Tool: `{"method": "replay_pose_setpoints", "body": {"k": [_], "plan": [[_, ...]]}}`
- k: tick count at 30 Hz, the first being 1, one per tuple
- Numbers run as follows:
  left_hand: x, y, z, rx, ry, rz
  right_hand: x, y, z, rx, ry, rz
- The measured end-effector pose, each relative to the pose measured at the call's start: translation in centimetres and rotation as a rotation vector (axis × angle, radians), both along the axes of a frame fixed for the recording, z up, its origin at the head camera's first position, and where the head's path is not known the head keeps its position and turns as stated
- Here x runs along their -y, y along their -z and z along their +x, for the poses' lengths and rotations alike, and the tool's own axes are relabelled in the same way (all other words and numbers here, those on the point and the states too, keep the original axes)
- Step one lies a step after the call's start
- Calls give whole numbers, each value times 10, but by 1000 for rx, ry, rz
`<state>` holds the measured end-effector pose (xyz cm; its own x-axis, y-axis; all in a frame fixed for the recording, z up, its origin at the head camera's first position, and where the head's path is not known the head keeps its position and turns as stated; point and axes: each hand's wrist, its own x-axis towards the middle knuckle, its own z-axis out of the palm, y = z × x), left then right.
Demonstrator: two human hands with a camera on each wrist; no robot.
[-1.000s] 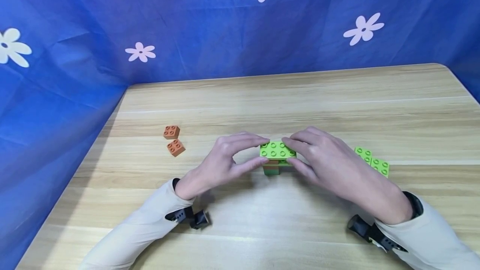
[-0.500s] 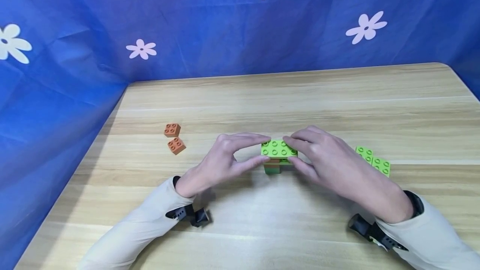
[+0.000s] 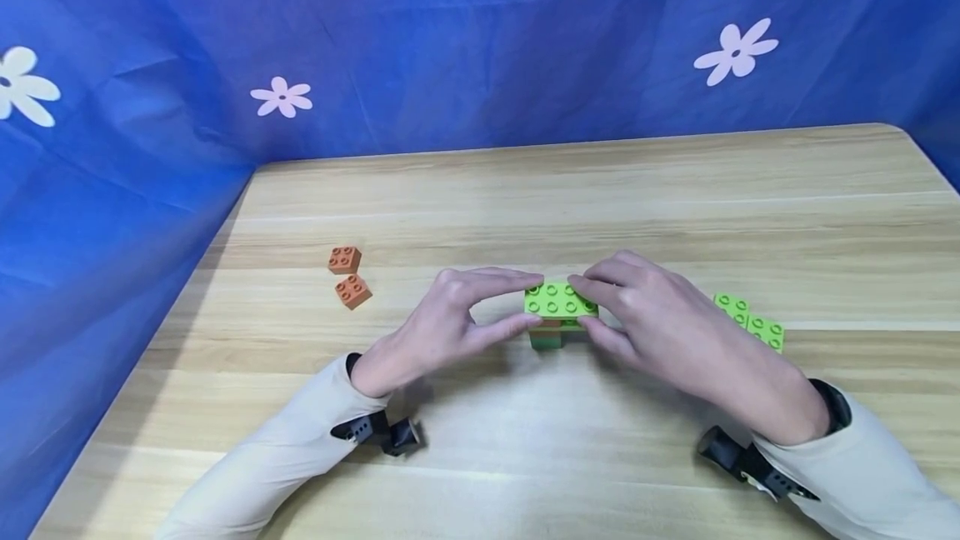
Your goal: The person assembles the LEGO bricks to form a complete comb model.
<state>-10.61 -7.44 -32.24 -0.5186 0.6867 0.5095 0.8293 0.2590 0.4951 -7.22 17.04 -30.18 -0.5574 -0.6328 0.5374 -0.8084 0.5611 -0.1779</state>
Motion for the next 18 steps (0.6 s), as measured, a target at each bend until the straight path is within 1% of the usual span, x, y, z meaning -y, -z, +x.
{"method": "replay_pose_setpoints", "body": {"k": [6,10,15,18], "plan": [[1,1,-1,26,4,4,1,0,-1,-20,-12,-12],[1,3,-2,51,-5,-1,3,1,-1,-30,-15,-19],[1,3,-1,59,-20,0,3,2,0,-26,-8,-29],[1,3,-1,62,-16,6,2,2,1,-18,2,-30]]}}
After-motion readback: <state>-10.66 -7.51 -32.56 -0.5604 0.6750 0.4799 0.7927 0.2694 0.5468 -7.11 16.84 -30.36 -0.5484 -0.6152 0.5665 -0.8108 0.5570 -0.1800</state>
